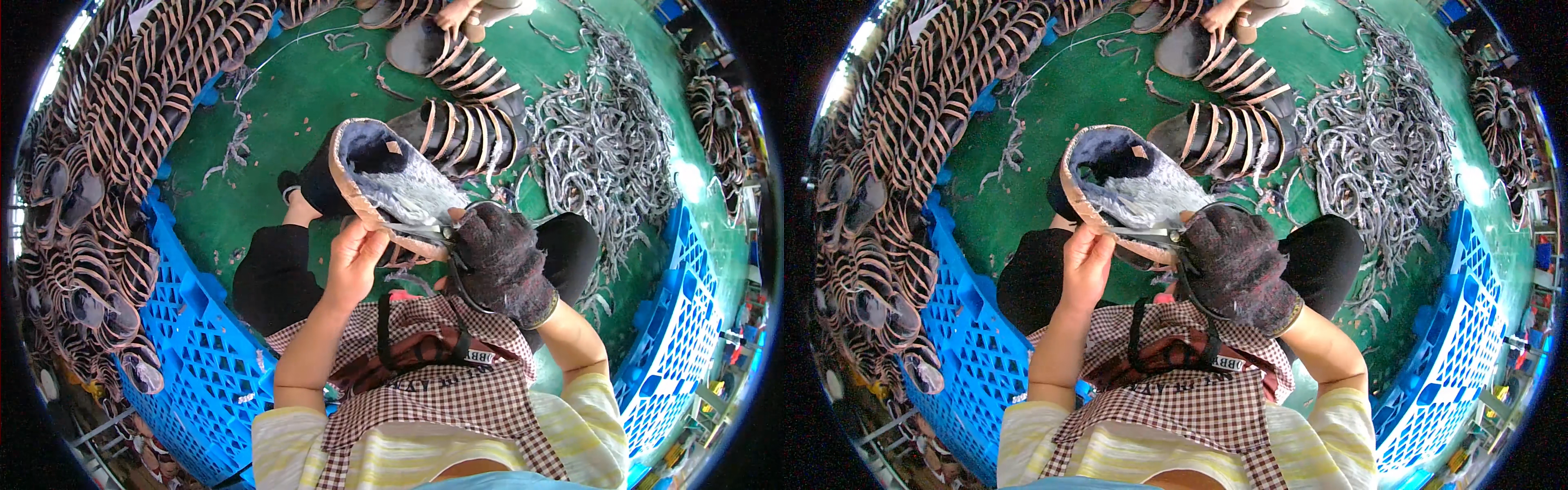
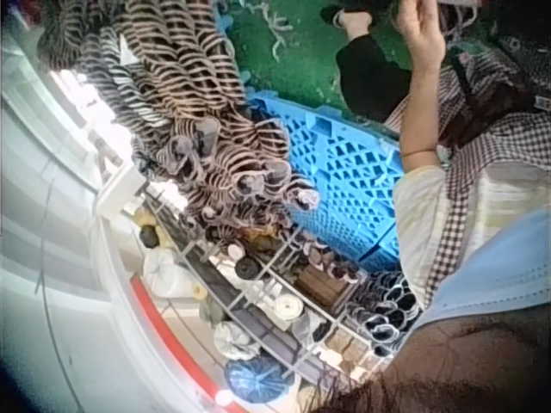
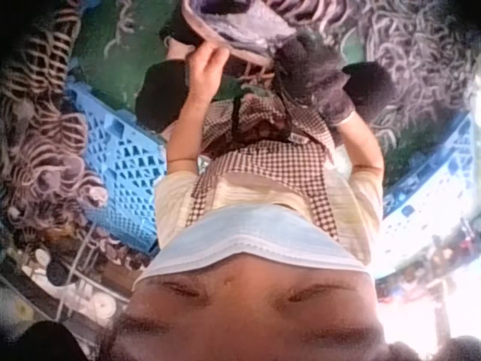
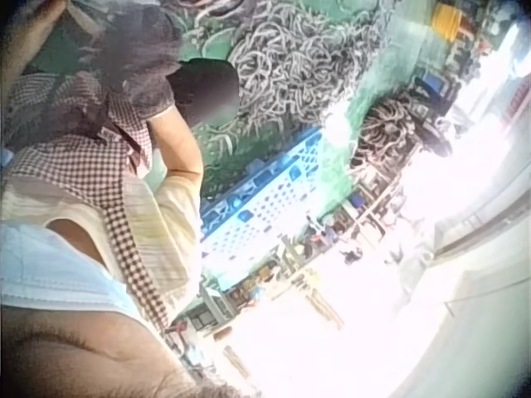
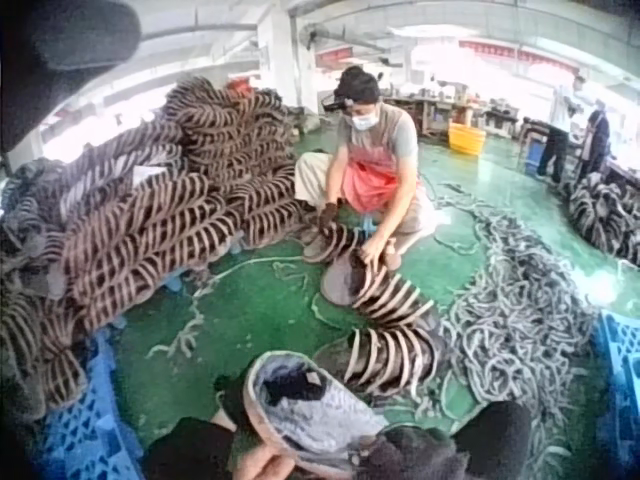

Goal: Trimming excess material from newly manufactured shoes using scissors.

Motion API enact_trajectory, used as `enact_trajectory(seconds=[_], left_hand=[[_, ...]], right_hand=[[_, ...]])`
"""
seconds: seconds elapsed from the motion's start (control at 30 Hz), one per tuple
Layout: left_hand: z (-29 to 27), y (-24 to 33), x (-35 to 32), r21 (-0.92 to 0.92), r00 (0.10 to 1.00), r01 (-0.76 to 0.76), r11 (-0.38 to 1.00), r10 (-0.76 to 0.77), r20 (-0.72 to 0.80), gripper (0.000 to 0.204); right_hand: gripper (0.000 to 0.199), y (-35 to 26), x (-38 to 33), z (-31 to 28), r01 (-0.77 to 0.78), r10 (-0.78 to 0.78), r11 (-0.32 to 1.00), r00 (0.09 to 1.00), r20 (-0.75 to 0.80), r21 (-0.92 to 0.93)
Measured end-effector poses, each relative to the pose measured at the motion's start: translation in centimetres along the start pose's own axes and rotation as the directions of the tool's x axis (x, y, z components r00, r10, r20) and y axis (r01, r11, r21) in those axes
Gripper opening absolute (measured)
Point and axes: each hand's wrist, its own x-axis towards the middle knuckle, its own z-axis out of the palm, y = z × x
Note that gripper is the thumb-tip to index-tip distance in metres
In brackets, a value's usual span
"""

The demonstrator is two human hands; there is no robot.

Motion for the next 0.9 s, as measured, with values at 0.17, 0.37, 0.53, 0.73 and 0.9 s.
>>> enact_trajectory(seconds=[0.17,0.37,0.53,0.73,0.9], left_hand=[[-0.6,-1.0,-0.5,-0.128,0.997,0.046,0.991,-0.038,0.069,0.023],[-0.6,-0.8,-0.5,-0.264,0.995,0.072,0.962,-0.051,0.086,0.028],[-0.3,-1.1,-1.2,-0.216,0.975,0.107,0.971,-0.06,0.213,0.025],[0.6,-0.1,-1.2,-0.342,0.965,0.185,0.921,-0.103,0.242,0.025],[0.7,-0.2,-1.3,-0.463,0.959,0.22,0.859,-0.104,0.263,0.029]], right_hand=[[0.054,-0.3,-0.2,-1.3,-0.338,0.27,0.931,0.893,0.361,0.14],[0.049,2.4,-0.8,-1.1,-0.192,0.168,0.95,0.979,0.114,0.247],[0.058,0.3,0.3,-1.3,-0.073,0.046,0.973,0.991,0.125,0.221],[0.054,-0.3,-1.5,-0.7,-0.271,0.214,0.916,0.953,0.213,0.296],[0.057,1.7,-1.9,-1.1,-0.542,0.255,0.71,0.793,0.553,0.45]])
